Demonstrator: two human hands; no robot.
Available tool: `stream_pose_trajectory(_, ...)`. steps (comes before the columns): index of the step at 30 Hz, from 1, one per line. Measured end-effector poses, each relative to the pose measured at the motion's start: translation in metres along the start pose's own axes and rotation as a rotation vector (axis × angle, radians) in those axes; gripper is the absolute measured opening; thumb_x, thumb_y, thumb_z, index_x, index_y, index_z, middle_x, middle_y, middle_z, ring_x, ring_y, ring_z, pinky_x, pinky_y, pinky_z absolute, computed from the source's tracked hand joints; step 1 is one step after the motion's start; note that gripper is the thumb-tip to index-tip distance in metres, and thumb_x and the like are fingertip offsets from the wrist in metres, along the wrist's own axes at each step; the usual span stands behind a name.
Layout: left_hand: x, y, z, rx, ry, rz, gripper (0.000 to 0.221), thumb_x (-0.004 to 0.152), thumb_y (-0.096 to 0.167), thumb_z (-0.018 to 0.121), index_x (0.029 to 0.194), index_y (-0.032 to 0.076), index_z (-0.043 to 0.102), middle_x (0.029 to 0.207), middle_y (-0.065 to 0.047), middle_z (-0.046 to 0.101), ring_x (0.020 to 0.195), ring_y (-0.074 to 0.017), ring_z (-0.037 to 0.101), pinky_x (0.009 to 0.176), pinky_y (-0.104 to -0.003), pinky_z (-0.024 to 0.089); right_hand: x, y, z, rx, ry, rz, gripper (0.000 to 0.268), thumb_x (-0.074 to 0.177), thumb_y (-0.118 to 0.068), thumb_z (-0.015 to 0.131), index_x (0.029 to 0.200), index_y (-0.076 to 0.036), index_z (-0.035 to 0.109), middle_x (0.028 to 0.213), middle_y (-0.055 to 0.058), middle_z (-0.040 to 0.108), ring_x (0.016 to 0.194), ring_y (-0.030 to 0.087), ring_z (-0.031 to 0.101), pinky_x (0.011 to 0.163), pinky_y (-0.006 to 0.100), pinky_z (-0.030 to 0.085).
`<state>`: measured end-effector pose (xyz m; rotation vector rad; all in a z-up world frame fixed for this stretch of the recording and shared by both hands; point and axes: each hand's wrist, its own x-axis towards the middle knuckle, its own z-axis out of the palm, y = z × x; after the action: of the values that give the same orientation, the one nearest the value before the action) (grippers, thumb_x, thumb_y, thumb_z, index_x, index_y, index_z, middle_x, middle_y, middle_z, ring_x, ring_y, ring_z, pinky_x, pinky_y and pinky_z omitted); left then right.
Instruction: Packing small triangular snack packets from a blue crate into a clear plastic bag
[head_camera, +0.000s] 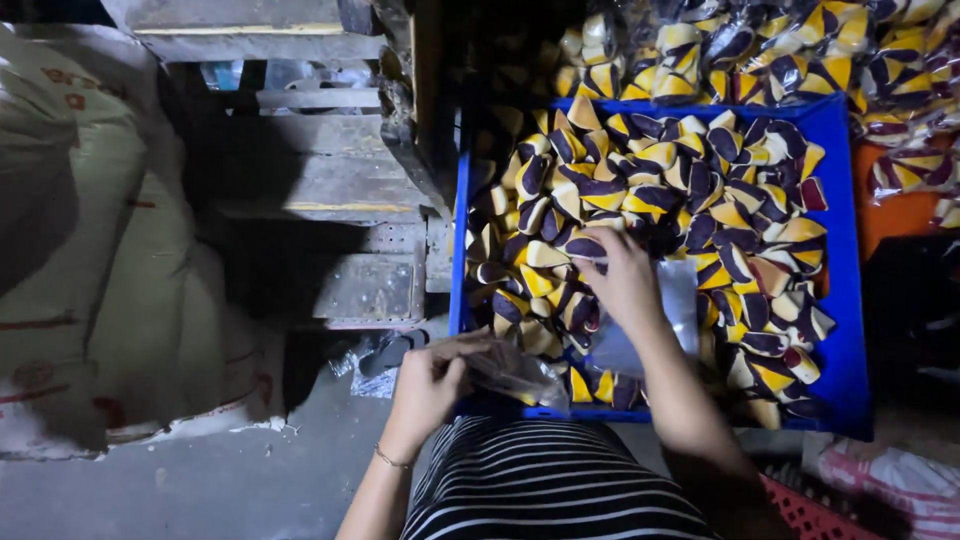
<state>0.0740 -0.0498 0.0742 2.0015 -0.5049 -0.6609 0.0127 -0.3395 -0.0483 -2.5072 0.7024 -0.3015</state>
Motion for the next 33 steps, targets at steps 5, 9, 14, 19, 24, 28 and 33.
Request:
stream_pose_trajectory(5,0.021,-0.02,-0.007,-0.173,-0.092,-0.017,0.037,0.083,-0.001,0.054,0.105,0.008,0.081,0.092,-0.02,0.08,0.089,-0.0382,0.076,0.083,-0.045,0.058,0.006,0.022,0.06,0.139,0.224,-0.593,0.03,0.09,-0.016,0.075,0.12,-0.018,0.073,0.119,0.007,0.069,0.112,0.03,0.067,0.091,0.039,0.056)
stream_pose_trajectory(9,0.028,-0.015,-0.001,-0.253,-0.185,-0.026,0.039,0.085,0.002,0.057,0.118,0.009,0.077,0.085,-0.018,0.079,0.078,-0.0294,0.075,0.078,-0.042,0.06,0.004,0.016,0.05,0.03,0.183,-0.705,0.034,0.098,-0.016,0.063,0.132,-0.019,0.069,0.125,0.004,0.068,0.109,0.024,0.069,0.092,0.036,0.059)
stream_pose_trajectory(14,0.033,-0.012,0.027,-0.34,-0.251,-0.053,0.037,0.089,0.006,0.059,0.123,0.005,0.074,0.08,-0.02,0.075,0.071,-0.0243,0.07,0.072,-0.04,0.059,0.027,0.024,0.063,0.207,0.163,-0.789,0.038,0.089,-0.001,0.071,0.124,-0.017,0.075,0.121,0.006,0.071,0.107,0.028,0.069,0.092,0.04,0.058)
stream_pose_trajectory(19,0.017,-0.003,0.03,-0.39,-0.208,-0.099,0.036,0.091,0.006,0.059,0.124,0.0,0.072,0.083,-0.021,0.075,0.073,-0.0228,0.069,0.072,-0.039,0.06,0.003,0.049,0.1,-0.011,0.331,-0.601,0.043,0.093,-0.022,0.074,0.135,-0.027,0.069,0.117,0.001,0.07,0.101,0.02,0.072,0.086,0.032,0.06)
stream_pose_trajectory(24,0.011,-0.001,0.051,-0.274,-0.153,-0.131,0.039,0.088,0.008,0.058,0.123,0.009,0.075,0.077,-0.016,0.074,0.073,-0.0229,0.07,0.075,-0.038,0.058,0.031,0.03,0.071,0.231,0.129,-0.634,0.038,0.086,-0.011,0.078,0.122,-0.023,0.075,0.111,0.002,0.073,0.1,0.023,0.073,0.086,0.036,0.06)
stream_pose_trajectory(28,0.007,-0.001,0.063,-0.117,-0.123,-0.177,0.039,0.086,0.016,0.063,0.123,0.011,0.073,0.074,-0.015,0.074,0.072,-0.0248,0.071,0.073,-0.038,0.056,0.031,0.007,-0.012,0.501,0.074,-0.562,0.039,0.079,-0.009,0.087,0.115,-0.022,0.079,0.105,0.0,0.077,0.099,0.021,0.073,0.087,0.034,0.057)
stream_pose_trajectory(33,0.003,0.039,0.099,0.136,-0.121,0.049,0.042,0.087,0.014,0.063,0.129,0.007,0.068,0.104,-0.025,0.074,0.099,-0.0497,0.069,0.081,-0.056,0.056,-0.071,0.08,0.036,0.241,-0.168,-0.744,0.03,0.082,-0.009,0.079,0.112,-0.015,0.076,0.099,-0.002,0.075,0.098,0.019,0.072,0.096,0.031,0.053)
